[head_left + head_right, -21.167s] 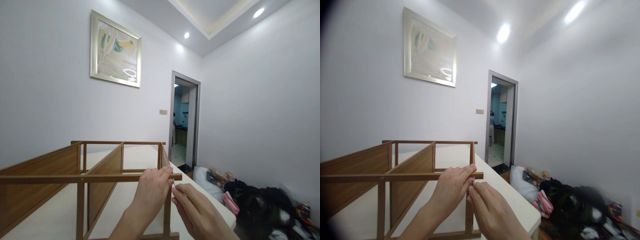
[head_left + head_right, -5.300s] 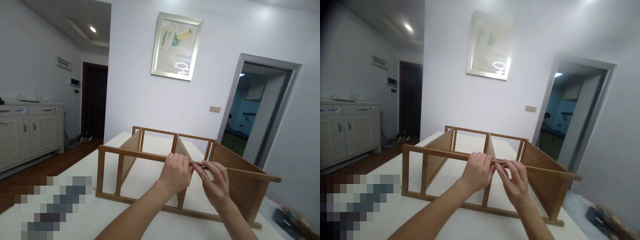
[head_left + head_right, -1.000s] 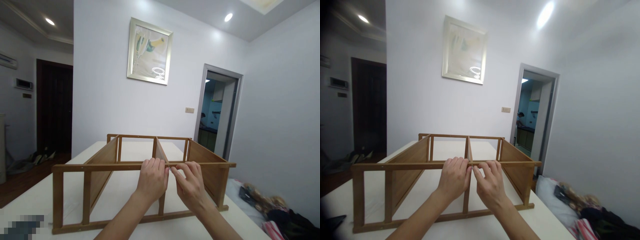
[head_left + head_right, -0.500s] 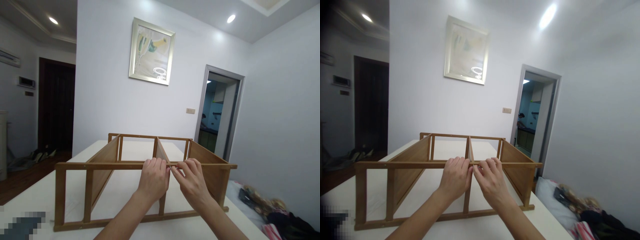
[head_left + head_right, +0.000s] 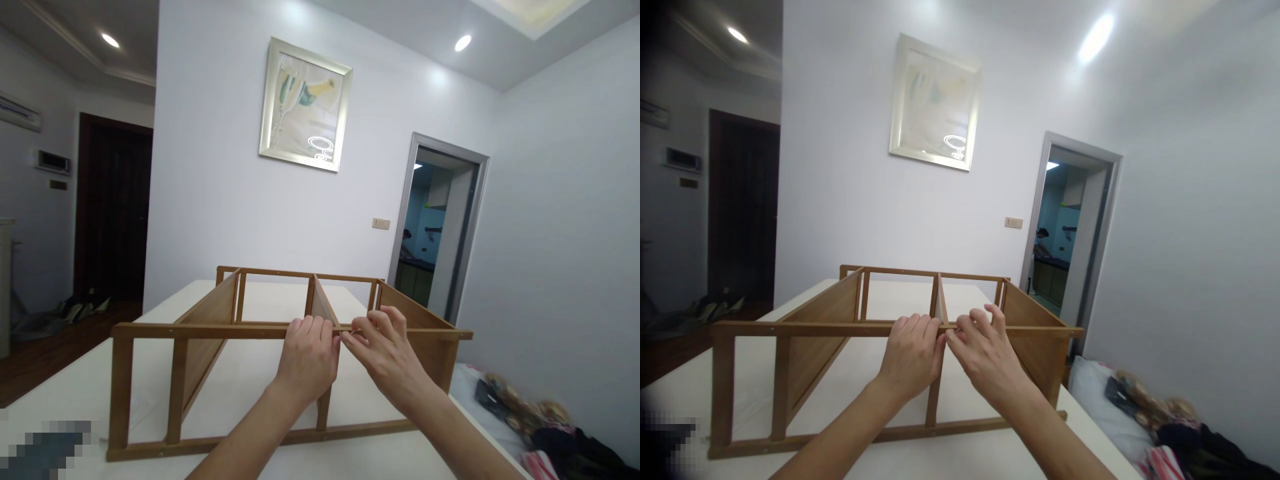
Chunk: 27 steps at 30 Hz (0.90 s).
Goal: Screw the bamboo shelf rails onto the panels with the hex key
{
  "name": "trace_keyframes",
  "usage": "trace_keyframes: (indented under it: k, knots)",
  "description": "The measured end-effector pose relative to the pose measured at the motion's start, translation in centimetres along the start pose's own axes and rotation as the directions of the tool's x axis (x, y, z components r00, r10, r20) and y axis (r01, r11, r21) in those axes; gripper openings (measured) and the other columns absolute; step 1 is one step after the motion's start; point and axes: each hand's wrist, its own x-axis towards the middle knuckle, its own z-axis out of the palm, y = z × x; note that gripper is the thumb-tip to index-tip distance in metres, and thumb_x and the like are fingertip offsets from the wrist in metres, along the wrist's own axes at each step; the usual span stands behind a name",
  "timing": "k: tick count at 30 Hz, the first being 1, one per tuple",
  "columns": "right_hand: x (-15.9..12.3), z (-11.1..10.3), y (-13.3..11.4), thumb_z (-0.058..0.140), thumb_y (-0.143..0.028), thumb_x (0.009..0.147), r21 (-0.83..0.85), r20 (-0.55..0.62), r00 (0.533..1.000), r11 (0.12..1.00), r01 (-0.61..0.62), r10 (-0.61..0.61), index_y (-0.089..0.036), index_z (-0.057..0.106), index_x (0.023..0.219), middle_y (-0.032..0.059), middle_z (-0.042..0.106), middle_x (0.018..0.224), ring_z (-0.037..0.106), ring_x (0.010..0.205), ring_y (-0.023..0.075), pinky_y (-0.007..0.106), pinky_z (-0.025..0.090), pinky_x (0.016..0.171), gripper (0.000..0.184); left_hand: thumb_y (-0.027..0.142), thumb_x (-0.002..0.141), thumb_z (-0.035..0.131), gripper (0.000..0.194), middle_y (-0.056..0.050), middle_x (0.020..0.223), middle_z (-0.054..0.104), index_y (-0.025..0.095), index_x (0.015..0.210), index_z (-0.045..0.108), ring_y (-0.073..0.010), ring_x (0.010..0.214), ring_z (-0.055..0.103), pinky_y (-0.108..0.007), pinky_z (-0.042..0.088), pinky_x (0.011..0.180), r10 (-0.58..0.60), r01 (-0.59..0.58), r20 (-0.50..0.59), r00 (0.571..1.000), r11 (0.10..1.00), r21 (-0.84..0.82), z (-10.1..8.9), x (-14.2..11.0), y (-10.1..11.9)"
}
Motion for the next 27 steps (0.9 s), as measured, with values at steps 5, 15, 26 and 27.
trace_keyframes:
  k: [5,15,26,27]
  knots:
    - [1.2,-1.0,0.3,0.057,-0.007,0.087,0.01,0.114,0.993,1.0,0.012,-0.013,-0.022,0.065,0.087,0.0048,0.059,0.086,0.045,0.094,0.0218,0.045,0.027,0.096,0.017,0.027,0.092,0.045,0.016,-0.004,0.075,0.056,0.019,0.081,0.054,-0.0231,0.073,0.048,-0.039,0.031,0.07,0.001,-0.001,0.013,1.0,1.0,-0.016,-0.1,0.0,0.0]
    - [0.8,-0.2,1.1,0.057,-0.012,0.091,0.208,0.057,0.995,0.974,-0.093,0.083,-0.025,0.07,0.087,0.0029,0.062,0.083,0.043,0.084,0.0191,0.039,0.029,0.083,0.018,0.033,0.092,0.046,0.017,-0.005,0.077,0.056,0.019,0.085,0.055,-0.0234,0.074,0.048,-0.039,0.032,0.07,-0.018,0.021,0.041,0.999,0.998,-0.065,-0.4,0.2,0.1]
    - [3.0,-0.9,2.4,0.077,-0.012,0.076,0.45,0.28,0.932,0.827,-0.337,0.228,-0.021,0.069,0.072,-0.001,0.066,0.07,0.053,0.079,0.0179,0.032,0.04,0.075,0.013,0.03,0.093,0.047,0.017,-0.004,0.075,0.059,0.02,0.081,0.055,-0.0225,0.074,0.051,-0.039,0.033,0.072,-0.06,0.065,0.047,0.997,0.991,-0.113,-0.9,0.3,0.3]
    - [2.9,-0.8,2.6,0.078,-0.013,0.075,0.484,0.279,0.931,0.802,-0.349,0.237,-0.021,0.068,0.072,-0.0013,0.066,0.07,0.054,0.077,0.0175,0.031,0.042,0.072,0.013,0.029,0.093,0.047,0.018,-0.004,0.075,0.059,0.02,0.081,0.055,-0.0223,0.074,0.051,-0.039,0.033,0.072,-0.062,0.067,0.046,0.997,0.991,-0.112,-1.0,0.3,0.3]
